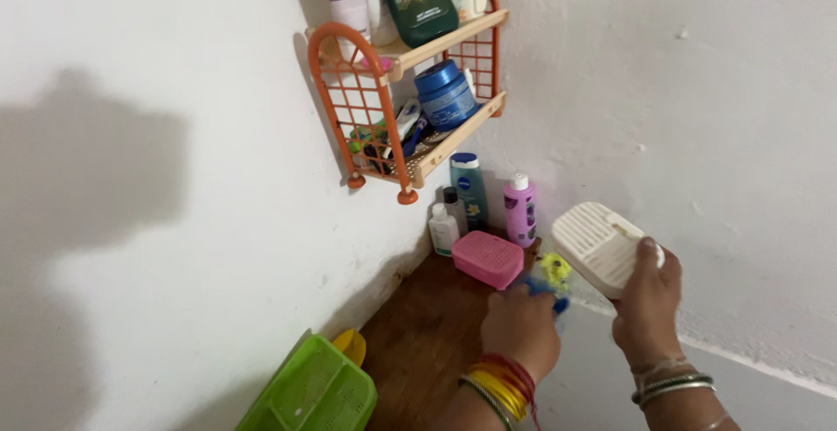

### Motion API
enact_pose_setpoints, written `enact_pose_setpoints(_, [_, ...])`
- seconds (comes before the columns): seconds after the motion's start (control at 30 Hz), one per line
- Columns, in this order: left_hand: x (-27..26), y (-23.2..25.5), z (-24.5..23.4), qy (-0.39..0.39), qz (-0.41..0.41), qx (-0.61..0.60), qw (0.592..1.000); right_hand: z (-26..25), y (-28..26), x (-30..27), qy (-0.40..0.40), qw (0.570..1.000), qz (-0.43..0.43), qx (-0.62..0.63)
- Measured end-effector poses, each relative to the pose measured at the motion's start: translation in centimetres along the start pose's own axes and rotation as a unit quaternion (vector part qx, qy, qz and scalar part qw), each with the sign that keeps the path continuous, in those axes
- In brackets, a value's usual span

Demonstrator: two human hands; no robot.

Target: The person cleans various bathroom items using a blue scrubber. They wipe a pink bottle, a green bottle, a white soap dish, and a green soap dish, rinsing the scrubber under a tap between items. The person also fills a small white bowl with water from the tap.

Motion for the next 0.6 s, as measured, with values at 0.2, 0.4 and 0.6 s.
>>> enact_pose_setpoints(0.2, [-0.8,-4.5,-2.6,0.121,-0.061,-0.001,0.991,7.2,6.1,4.3,-0.036,0.995,-0.007,-0.095])
enact_pose_setpoints(0.4, [-0.6,-7.0,-3.1,0.177,-0.035,0.004,0.984,14.3,12.2,8.0,-0.06,0.944,-0.012,-0.323])
enact_pose_setpoints(0.6, [-0.1,-9.5,-2.7,0.295,-0.04,-0.022,0.955,13.8,11.0,4.1,-0.043,0.895,-0.171,-0.409])
Point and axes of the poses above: each hand's wrist, its own x-axis towards the middle knuckle, its own z-axis out of the palm, y = z × x, the point moved 5 cm from there along x, towards the middle knuckle, and after that the axes turned 12 degrees about -x, right-handed, at the moved point
